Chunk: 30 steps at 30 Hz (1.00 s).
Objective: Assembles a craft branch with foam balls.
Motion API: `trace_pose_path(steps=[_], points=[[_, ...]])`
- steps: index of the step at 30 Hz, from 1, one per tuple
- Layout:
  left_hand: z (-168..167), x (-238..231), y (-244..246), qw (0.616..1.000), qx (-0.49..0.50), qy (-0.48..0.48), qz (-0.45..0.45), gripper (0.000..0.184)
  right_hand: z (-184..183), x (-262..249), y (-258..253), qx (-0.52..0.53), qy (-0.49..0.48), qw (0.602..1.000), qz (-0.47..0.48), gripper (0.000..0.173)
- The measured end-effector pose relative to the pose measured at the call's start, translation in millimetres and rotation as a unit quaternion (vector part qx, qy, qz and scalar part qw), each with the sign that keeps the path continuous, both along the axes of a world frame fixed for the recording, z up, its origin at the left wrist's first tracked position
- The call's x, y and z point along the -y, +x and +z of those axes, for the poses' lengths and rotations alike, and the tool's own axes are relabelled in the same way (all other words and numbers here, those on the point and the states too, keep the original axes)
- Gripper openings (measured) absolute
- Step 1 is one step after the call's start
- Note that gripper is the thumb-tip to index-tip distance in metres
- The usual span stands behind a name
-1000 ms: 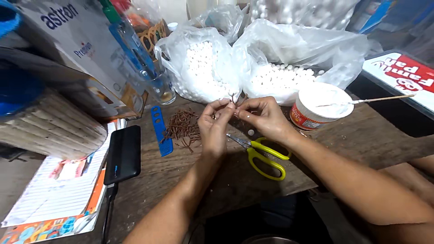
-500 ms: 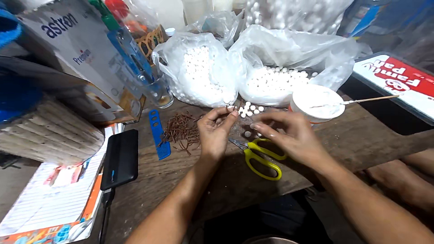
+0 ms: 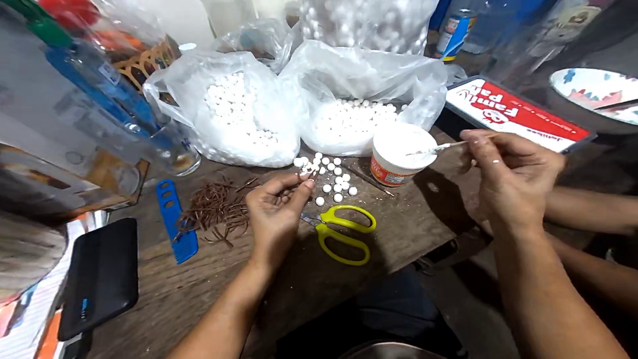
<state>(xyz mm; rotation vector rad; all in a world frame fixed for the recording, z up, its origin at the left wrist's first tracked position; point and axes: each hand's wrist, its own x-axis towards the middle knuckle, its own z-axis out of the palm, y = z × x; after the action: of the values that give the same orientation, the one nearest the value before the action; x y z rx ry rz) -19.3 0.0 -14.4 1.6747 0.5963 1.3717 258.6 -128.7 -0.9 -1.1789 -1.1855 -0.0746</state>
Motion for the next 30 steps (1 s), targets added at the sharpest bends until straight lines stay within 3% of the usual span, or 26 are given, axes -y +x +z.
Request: trace_pose_path(steps=[3,9,13,20,30], points=[[-2.0,2.1,0.8,1.0,-0.022,0.018,-0.011,0.014,9.4,10.6,7.9,0.006,0.043,0.999,-0.013,0.014],[-2.2,7.7,3.9,0.999,-0.021,0.033,-0.027,0.011,16.2,10.1,-8.5,-0.249,0.045,0.967,0.008,0.034],[-3.8,10.9,5.9,0.998,-0.021,0.02,-0.047,0.01,14.6,5.4,-31.1,-0.327,0.023,0.942,0.078,0.04],[-3.9,11.2,7.0,0.998,-0.022,0.02,-0.049,0.008,8.5,-9.1,-58.1,-0.33,0.001,0.935,0.129,0.041],[-3.1,11.7,7.1,0.998,-0.033,0.035,-0.031,0.007,2.7,-12.8,-57.9,-0.301,0.003,0.945,0.126,0.037]])
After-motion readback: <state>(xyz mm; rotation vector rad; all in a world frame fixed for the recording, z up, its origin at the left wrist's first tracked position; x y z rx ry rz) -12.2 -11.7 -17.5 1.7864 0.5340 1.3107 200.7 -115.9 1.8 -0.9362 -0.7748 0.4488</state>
